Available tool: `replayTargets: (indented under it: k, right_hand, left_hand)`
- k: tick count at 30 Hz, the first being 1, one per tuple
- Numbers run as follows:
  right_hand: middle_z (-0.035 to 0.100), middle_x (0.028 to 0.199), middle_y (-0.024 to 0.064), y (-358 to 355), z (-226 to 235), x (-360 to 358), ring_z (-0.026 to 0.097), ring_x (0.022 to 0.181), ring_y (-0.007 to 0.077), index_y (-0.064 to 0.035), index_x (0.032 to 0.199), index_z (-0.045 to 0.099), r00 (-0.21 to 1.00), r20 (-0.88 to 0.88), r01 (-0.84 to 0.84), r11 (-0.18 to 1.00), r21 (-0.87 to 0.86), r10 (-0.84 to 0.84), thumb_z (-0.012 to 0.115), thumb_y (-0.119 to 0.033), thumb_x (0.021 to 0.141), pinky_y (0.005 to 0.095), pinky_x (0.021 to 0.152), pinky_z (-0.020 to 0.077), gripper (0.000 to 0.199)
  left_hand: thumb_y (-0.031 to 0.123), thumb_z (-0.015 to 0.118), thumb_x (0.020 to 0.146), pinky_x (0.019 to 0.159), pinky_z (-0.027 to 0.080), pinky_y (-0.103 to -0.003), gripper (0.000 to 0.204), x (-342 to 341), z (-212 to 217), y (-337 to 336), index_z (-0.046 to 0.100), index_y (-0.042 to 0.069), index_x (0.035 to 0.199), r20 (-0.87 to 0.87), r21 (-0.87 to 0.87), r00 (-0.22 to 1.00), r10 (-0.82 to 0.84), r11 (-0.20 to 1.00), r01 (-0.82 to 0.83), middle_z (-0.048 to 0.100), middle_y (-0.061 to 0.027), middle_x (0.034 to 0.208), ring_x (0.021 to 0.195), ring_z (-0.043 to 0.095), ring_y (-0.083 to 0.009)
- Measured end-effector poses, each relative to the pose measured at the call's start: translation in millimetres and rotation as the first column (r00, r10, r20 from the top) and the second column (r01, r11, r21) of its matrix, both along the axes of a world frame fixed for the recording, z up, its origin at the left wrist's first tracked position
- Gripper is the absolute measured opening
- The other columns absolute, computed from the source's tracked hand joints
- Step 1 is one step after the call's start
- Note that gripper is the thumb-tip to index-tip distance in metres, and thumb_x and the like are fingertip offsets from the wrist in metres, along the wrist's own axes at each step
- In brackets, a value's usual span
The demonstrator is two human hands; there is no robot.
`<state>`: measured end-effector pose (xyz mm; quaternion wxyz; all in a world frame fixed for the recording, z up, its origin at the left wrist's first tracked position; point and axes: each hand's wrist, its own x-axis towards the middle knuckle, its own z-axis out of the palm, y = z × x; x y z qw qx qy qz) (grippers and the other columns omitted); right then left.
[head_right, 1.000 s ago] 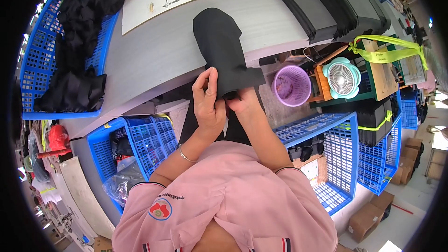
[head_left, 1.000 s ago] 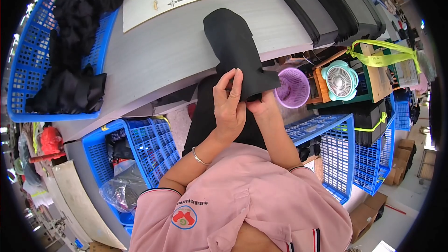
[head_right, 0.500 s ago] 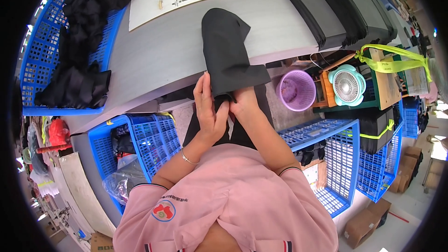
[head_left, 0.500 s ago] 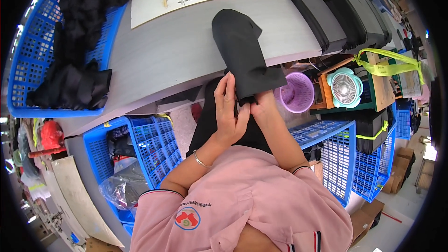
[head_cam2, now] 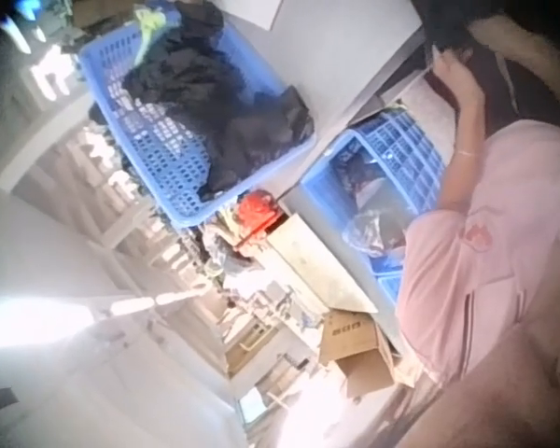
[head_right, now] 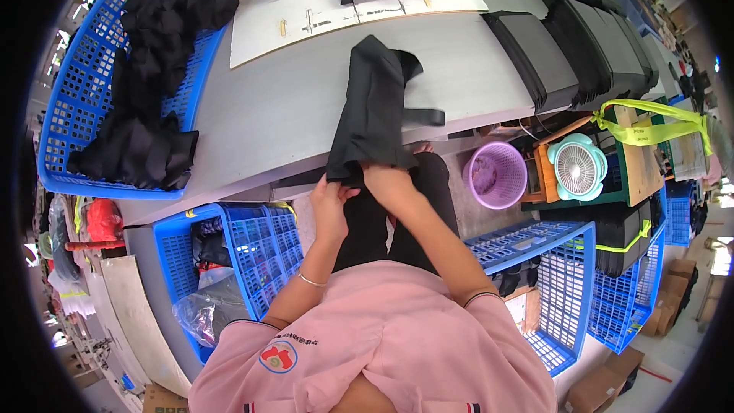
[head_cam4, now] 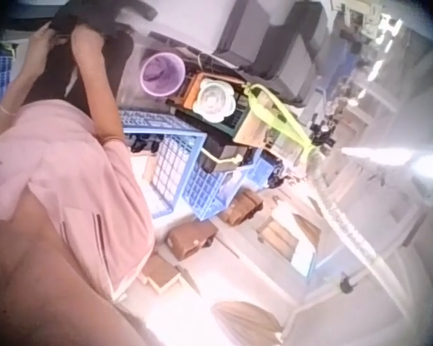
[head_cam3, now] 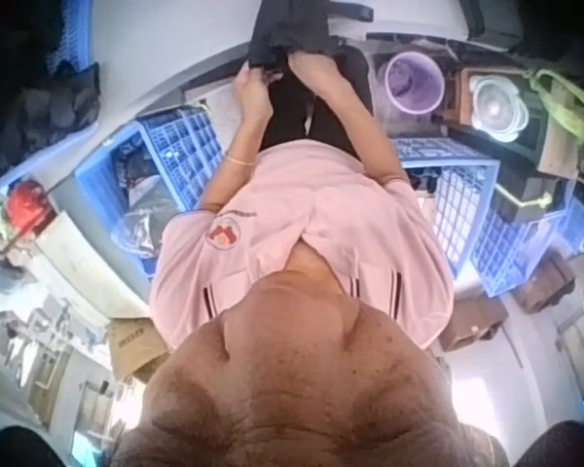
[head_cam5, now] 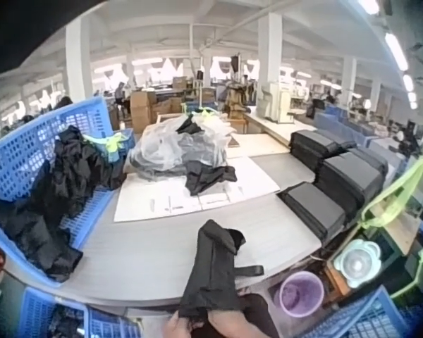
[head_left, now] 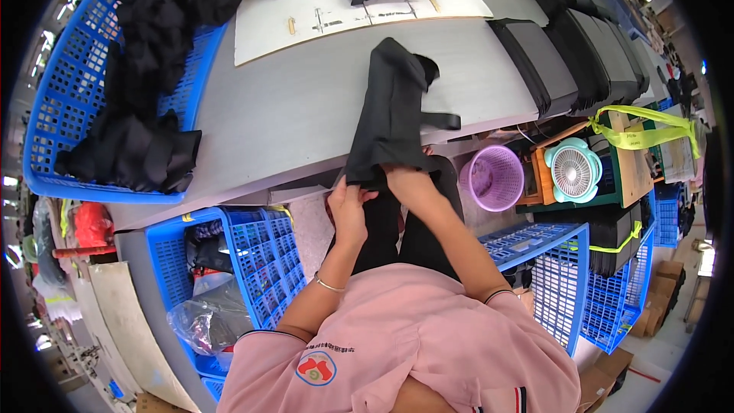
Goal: Folding and inspecting black fabric garment components at a manufacturing workstation.
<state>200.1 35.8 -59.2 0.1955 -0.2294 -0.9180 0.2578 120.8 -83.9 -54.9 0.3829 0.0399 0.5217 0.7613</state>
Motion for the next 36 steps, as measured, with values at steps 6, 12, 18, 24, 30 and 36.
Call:
replayTargets:
  k: [6,12,18,24,30,36]
  right_hand:
    - [0.064,0.104,0.0181,-25.4,34.3,-19.0,0.062,0.100,0.0389,-0.0061,0.107,0.066,0.898,0.294,0.249,0.930,0.271,-0.326,0.058,-0.017,0.085,0.0533,0.087,0.0462,0.025]
    - [0.056,0.129,0.0210,-25.1,-39.5,9.6,0.051,0.123,0.0389,-0.0055,0.126,0.059,0.994,0.021,0.088,0.923,0.375,-0.104,0.057,-0.020,0.087,0.0539,0.105,0.0368,0.041]
    - [0.047,0.143,0.0204,-34.2,0.1,-12.6,0.041,0.135,0.0380,-0.0050,0.139,0.049,0.967,0.157,0.154,0.950,0.273,-0.202,0.056,-0.031,0.089,0.0497,0.116,0.0274,0.057]
    - [0.051,0.141,0.0172,-24.5,-49.3,4.5,0.047,0.131,0.0393,-0.0042,0.136,0.053,0.939,0.316,-0.095,0.777,0.623,-0.139,0.051,-0.034,0.092,0.0529,0.112,0.0320,0.054]
    - [0.060,0.123,0.0173,-30.7,-38.8,-2.8,0.059,0.112,0.0392,-0.0040,0.111,0.068,0.963,0.212,0.104,0.954,0.281,-0.167,0.060,-0.025,0.084,0.0538,0.093,0.0475,0.035]
    - [0.062,0.121,0.0164,-36.1,-2.0,15.7,0.058,0.112,0.0387,-0.0121,0.117,0.064,0.928,0.323,0.168,0.983,0.076,-0.184,0.058,-0.032,0.091,0.0486,0.095,0.0471,0.033]
  left_hand:
    - [0.008,0.048,0.097,0.076,0.055,-0.029,0.021,8.3,-12.0,6.4,0.061,-0.001,0.110,0.091,0.092,0.993,-0.074,0.994,0.066,0.066,-0.0046,0.099,0.080,0.063,-0.0127]
    - [0.014,0.058,0.095,0.099,0.045,-0.034,0.044,19.9,-21.2,15.8,0.048,0.002,0.136,0.292,0.129,0.929,-0.227,0.972,0.196,0.055,-0.0046,0.135,0.122,0.053,-0.0158]
    - [0.013,0.066,0.089,0.096,0.047,-0.034,0.050,42.3,-44.7,-4.4,0.049,0.007,0.135,0.379,0.199,0.870,-0.315,0.946,0.255,0.060,-0.0056,0.126,0.116,0.058,-0.0183]
    - [0.009,0.065,0.090,0.096,0.048,-0.035,0.054,27.7,-34.9,-23.7,0.043,0.008,0.140,0.276,0.093,0.890,-0.362,0.932,0.350,0.057,-0.0059,0.131,0.118,0.057,-0.0187]
    - [-0.003,0.067,0.087,0.075,0.050,-0.024,0.027,3.9,12.4,-37.6,0.057,0.003,0.111,0.030,0.022,0.997,-0.076,0.997,0.076,0.063,-0.0040,0.099,0.081,0.060,-0.0091]
    - [0.016,0.060,0.097,0.073,0.049,-0.025,0.015,2.9,22.5,-74.3,0.057,0.004,0.104,-0.154,-0.055,0.971,-0.182,0.983,0.176,0.060,-0.0037,0.093,0.079,0.058,-0.0077]
